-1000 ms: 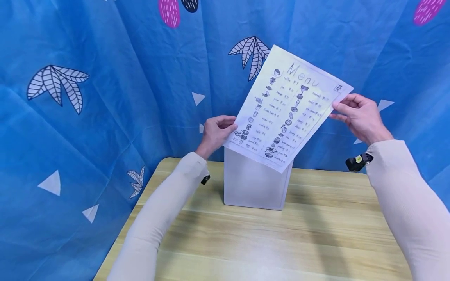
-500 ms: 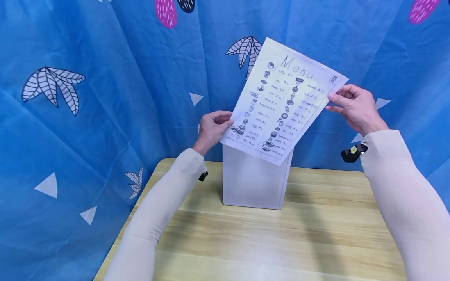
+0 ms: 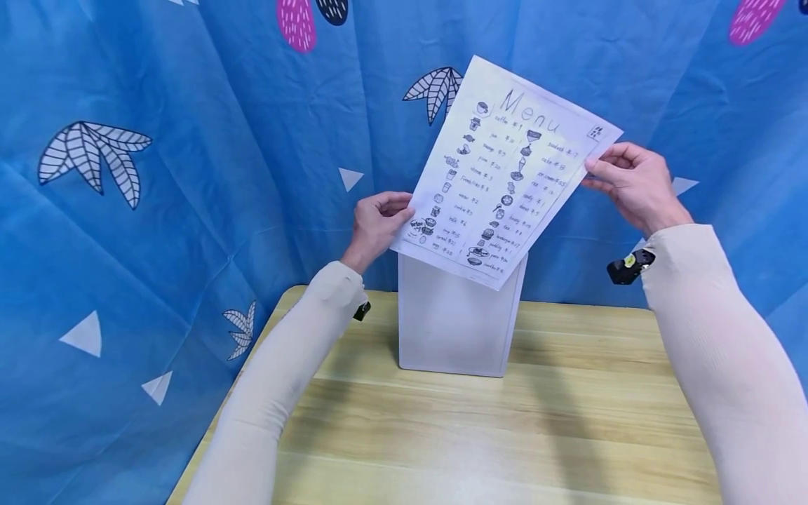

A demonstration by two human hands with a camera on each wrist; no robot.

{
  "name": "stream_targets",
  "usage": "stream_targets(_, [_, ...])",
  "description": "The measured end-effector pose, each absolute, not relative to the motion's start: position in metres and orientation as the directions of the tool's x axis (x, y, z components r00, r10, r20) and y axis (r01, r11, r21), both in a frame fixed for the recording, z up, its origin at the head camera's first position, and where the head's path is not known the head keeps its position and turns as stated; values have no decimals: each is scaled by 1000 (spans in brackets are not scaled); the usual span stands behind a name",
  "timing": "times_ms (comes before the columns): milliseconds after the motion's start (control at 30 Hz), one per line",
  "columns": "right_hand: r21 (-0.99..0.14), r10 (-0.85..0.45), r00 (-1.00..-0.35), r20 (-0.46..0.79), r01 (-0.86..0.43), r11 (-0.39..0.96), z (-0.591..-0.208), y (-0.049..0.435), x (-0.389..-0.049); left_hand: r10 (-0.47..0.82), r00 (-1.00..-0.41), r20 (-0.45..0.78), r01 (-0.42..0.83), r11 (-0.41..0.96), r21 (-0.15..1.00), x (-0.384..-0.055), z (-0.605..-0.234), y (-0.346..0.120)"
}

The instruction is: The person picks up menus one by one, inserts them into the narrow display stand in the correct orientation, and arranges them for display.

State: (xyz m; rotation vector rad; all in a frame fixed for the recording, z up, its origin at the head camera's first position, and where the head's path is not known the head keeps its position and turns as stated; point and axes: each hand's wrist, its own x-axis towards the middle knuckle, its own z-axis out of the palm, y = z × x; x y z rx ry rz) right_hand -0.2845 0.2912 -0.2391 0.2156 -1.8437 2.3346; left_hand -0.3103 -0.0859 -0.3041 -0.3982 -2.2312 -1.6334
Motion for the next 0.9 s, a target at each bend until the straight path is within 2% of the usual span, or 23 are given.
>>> stream_targets(433, [-952,46,-976,212,-217,-216,-228,285,-288,2,-890,456,437,290,851,-310,-296,-89])
stream_targets(900, [-942,59,-977,203,-212,-262,-215,282,-292,-3,-865,502,478,303,825,-313,-284,-91])
